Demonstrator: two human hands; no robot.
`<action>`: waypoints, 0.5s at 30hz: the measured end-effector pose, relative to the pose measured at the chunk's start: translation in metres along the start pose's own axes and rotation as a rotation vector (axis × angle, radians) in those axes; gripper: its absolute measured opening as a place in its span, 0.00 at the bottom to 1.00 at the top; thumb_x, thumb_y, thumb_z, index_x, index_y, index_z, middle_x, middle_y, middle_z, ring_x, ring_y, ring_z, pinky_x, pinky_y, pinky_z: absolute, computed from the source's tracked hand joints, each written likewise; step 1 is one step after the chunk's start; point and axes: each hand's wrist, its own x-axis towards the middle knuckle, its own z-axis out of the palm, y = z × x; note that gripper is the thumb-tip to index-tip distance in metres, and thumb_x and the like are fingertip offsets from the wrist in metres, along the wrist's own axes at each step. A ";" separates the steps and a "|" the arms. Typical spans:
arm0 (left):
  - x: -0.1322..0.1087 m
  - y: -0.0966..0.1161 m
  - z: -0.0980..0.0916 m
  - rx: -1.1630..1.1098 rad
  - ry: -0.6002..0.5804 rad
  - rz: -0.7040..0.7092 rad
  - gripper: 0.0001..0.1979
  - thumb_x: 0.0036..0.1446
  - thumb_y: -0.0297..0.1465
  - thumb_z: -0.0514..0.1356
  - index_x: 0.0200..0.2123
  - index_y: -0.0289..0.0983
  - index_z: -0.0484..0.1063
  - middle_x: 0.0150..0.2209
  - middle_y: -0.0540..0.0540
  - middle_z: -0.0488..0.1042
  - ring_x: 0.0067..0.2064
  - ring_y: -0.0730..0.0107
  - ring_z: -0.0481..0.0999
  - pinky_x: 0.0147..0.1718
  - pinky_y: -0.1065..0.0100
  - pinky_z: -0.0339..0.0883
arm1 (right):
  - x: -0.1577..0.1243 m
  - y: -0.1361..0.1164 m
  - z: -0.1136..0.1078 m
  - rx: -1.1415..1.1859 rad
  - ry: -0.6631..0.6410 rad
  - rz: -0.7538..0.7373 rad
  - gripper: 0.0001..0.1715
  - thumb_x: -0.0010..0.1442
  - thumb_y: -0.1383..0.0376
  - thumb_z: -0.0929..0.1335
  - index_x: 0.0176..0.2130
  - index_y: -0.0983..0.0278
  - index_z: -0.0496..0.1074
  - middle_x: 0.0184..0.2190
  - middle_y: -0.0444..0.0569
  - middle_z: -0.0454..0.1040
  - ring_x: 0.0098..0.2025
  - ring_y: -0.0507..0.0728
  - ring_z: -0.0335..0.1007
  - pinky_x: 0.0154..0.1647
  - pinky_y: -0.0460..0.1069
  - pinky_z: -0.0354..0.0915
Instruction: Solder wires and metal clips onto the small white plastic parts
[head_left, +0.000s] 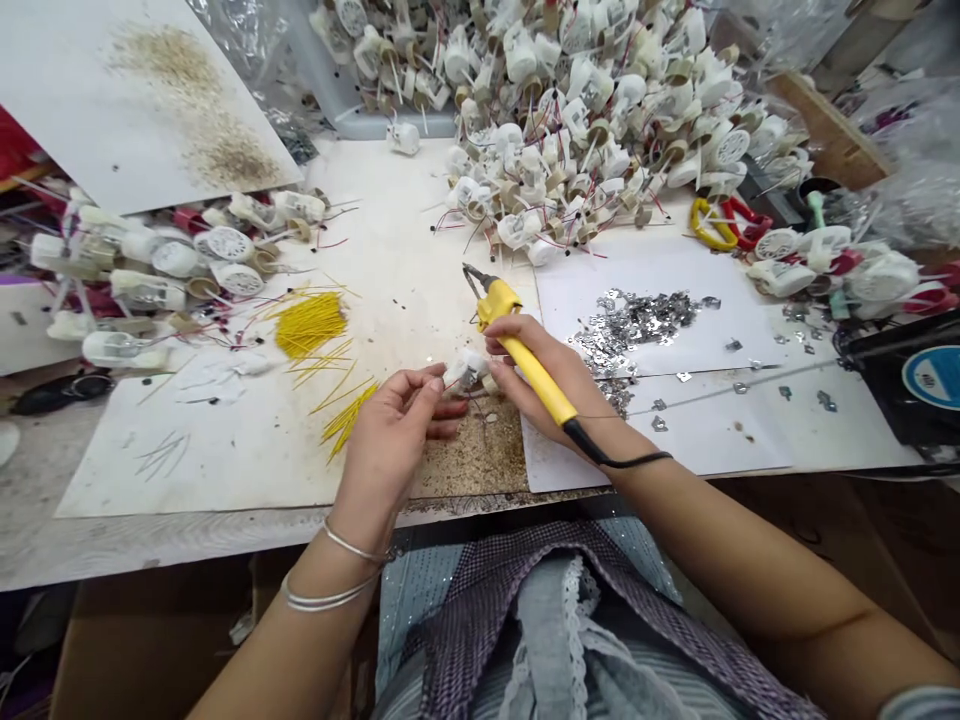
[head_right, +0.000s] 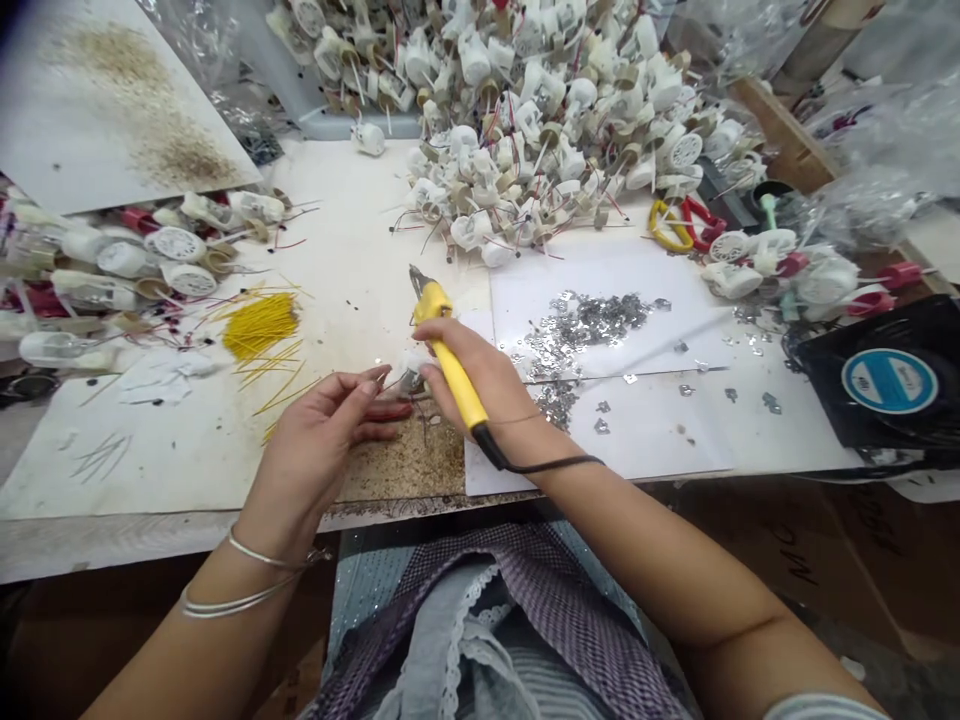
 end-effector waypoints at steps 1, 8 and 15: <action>0.001 0.001 0.001 -0.006 -0.018 0.018 0.13 0.59 0.40 0.58 0.37 0.35 0.68 0.52 0.38 0.74 0.35 0.68 0.80 0.29 0.68 0.75 | 0.004 -0.001 0.004 0.003 -0.012 0.003 0.14 0.63 0.68 0.65 0.49 0.58 0.65 0.42 0.46 0.75 0.40 0.53 0.74 0.44 0.50 0.72; -0.021 0.011 -0.008 0.532 0.002 0.715 0.02 0.62 0.30 0.58 0.38 0.40 0.70 0.53 0.48 0.76 0.54 0.66 0.74 0.56 0.59 0.67 | 0.010 -0.009 0.006 0.124 0.070 0.002 0.17 0.62 0.65 0.67 0.50 0.57 0.62 0.46 0.46 0.72 0.41 0.53 0.74 0.42 0.48 0.73; -0.038 -0.007 -0.013 0.680 -0.102 0.737 0.01 0.61 0.28 0.60 0.36 0.40 0.71 0.35 0.50 0.79 0.40 0.66 0.76 0.43 0.59 0.68 | -0.016 -0.001 -0.007 -0.128 -0.061 -0.086 0.21 0.58 0.73 0.66 0.50 0.56 0.65 0.45 0.44 0.74 0.38 0.52 0.74 0.43 0.49 0.70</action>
